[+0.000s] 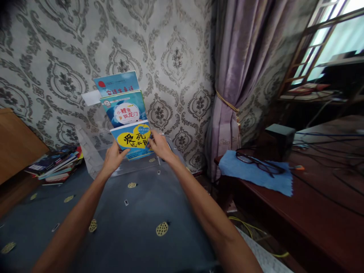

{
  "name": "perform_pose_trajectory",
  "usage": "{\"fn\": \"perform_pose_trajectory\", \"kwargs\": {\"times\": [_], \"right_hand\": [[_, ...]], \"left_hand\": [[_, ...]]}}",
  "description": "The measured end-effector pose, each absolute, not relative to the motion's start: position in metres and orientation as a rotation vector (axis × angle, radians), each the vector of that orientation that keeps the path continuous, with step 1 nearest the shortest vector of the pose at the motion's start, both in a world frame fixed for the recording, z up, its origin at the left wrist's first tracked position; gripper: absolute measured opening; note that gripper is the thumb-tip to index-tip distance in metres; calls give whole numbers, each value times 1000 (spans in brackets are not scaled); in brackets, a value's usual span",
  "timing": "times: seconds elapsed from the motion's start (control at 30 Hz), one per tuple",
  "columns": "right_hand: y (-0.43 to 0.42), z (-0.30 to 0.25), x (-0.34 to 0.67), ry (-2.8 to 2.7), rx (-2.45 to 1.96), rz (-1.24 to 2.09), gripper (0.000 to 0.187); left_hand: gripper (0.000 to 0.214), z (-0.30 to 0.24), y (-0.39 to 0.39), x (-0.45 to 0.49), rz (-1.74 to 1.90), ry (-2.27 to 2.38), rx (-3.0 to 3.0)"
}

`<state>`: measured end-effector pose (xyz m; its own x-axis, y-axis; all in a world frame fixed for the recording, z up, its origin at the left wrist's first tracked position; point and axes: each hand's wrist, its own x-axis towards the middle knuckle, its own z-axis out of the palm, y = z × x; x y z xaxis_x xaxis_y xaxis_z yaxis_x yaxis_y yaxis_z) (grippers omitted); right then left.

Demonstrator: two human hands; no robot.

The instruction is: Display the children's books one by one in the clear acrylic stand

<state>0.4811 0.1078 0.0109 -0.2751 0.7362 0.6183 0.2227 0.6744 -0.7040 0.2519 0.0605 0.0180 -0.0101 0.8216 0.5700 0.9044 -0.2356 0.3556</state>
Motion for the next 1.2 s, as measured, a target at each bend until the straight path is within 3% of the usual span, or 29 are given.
{"fn": "perform_pose_trajectory", "kwargs": {"times": [0.67, 1.2], "right_hand": [[89, 37, 486, -1672, -581, 515, 28], [111, 15, 485, -1744, -682, 514, 24]], "left_hand": [[57, 60, 50, 264, -1124, -1669, -1933], [62, 38, 75, 260, -1153, -1711, -2126]]}}
